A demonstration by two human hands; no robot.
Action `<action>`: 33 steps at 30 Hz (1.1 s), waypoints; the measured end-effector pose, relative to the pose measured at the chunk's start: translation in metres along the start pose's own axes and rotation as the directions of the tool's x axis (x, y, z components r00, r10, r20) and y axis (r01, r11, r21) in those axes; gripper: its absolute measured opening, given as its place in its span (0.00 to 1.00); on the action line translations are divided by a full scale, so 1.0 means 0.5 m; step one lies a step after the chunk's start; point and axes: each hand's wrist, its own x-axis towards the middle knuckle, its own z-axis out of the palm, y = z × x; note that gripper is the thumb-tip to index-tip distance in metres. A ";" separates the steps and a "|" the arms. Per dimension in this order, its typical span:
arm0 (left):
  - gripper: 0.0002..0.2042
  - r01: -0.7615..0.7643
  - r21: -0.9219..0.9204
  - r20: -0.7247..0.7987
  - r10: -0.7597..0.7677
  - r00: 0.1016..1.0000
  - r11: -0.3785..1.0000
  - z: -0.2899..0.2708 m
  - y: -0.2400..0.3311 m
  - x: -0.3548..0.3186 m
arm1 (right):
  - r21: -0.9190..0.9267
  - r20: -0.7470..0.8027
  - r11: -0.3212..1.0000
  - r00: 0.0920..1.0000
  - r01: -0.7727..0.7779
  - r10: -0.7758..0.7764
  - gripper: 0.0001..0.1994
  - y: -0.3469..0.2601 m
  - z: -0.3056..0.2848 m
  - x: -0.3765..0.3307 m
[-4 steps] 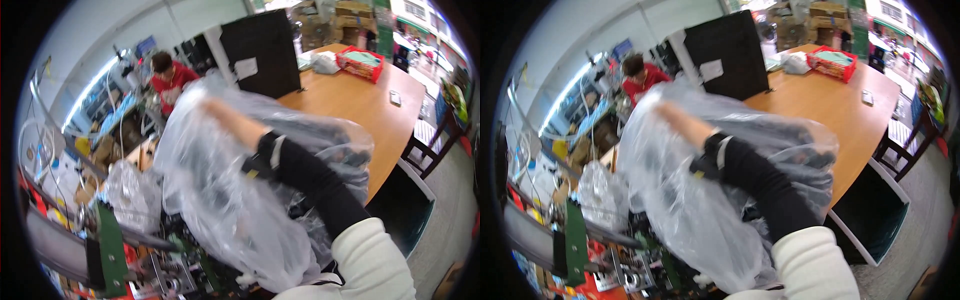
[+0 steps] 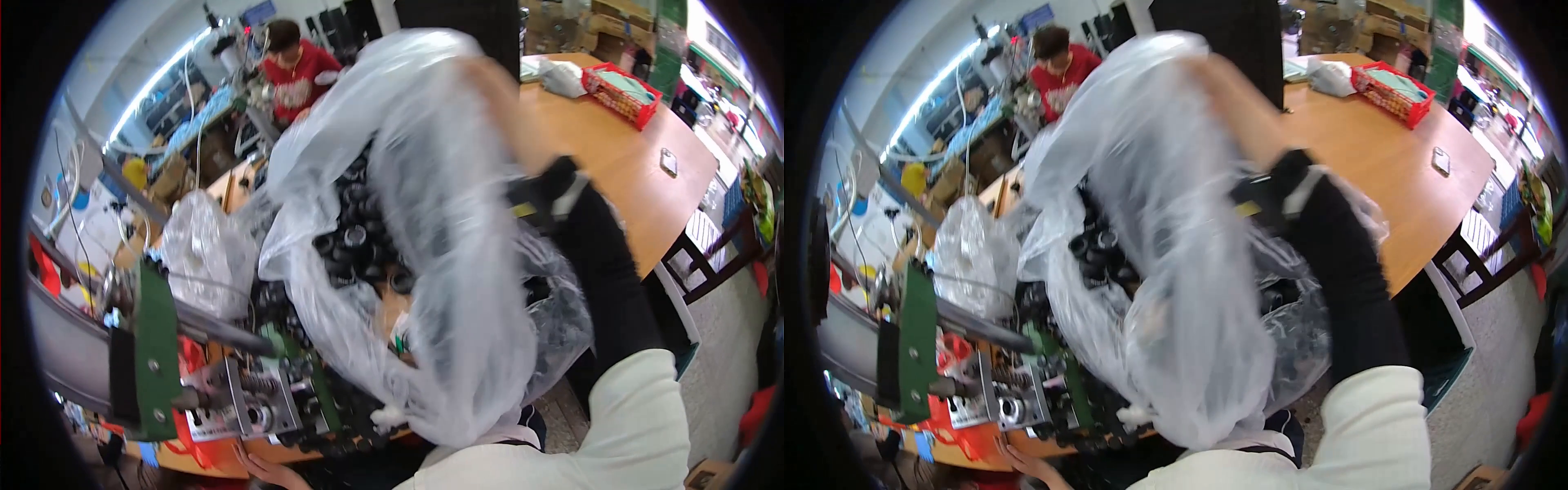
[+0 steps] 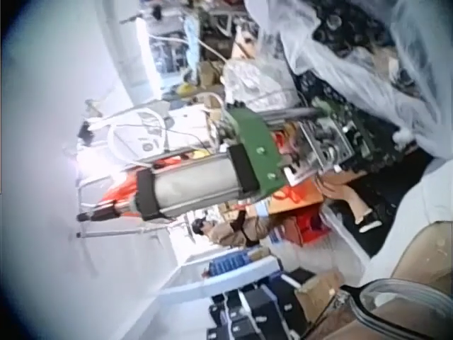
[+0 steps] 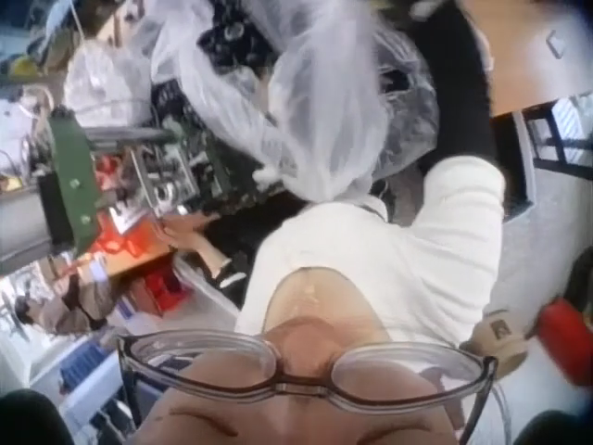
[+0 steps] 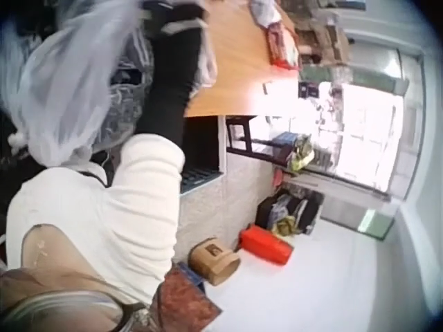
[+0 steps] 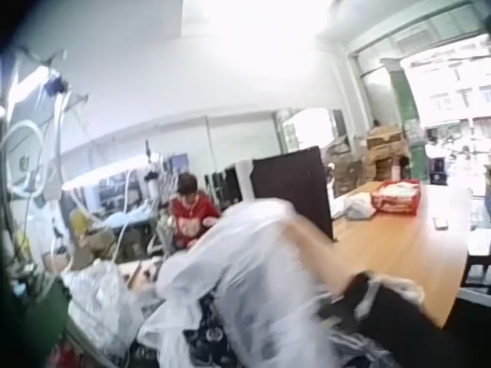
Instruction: Pressing rubber tire components onto a metal base using a manual press machine.
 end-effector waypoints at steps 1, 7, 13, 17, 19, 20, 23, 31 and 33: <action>0.26 -0.125 0.233 -0.059 0.142 0.988 0.964 -0.018 0.058 -0.035 | 0.000 0.039 1.000 0.999 -0.018 0.018 0.09 0.049 -0.097 0.017; 0.33 -0.422 -0.094 0.653 0.376 0.657 0.902 0.120 0.311 -0.237 | -0.151 0.103 0.988 0.994 0.045 -0.030 0.10 0.100 -0.437 -0.088; 0.31 -0.695 -0.528 0.616 0.783 0.082 0.488 0.307 0.435 -0.409 | -0.213 0.202 0.958 0.968 0.191 -0.148 0.11 0.102 -0.265 -0.211; 0.29 -0.898 -0.203 0.640 0.747 0.180 0.390 0.377 0.488 -0.458 | -0.283 0.239 0.895 0.929 0.346 -0.284 0.12 0.049 -0.081 -0.246; 0.28 -0.697 -0.348 0.699 0.669 0.253 0.627 0.376 0.523 -0.459 | -0.350 0.252 0.829 0.896 0.436 -0.365 0.13 0.000 -0.101 -0.275; 0.26 -0.698 -0.352 0.698 0.672 0.249 0.624 0.371 0.518 -0.457 | -0.354 0.277 0.803 0.874 0.479 -0.399 0.13 0.008 -0.111 -0.317; 0.41 -0.862 -0.245 0.551 0.795 0.254 0.445 0.407 0.512 -0.448 | -0.365 0.367 0.729 0.809 0.579 -0.459 0.14 0.083 -0.200 -0.482; 0.07 -0.334 -0.486 0.575 0.583 0.574 0.808 0.401 0.532 -0.343 | -0.472 0.387 0.735 0.863 0.487 -0.324 0.16 -0.037 -0.349 -0.410; 0.10 -0.294 -0.480 0.486 0.529 0.695 0.827 0.408 0.593 -0.265 | -0.522 0.349 0.724 0.888 0.451 -0.301 0.17 -0.104 -0.405 -0.210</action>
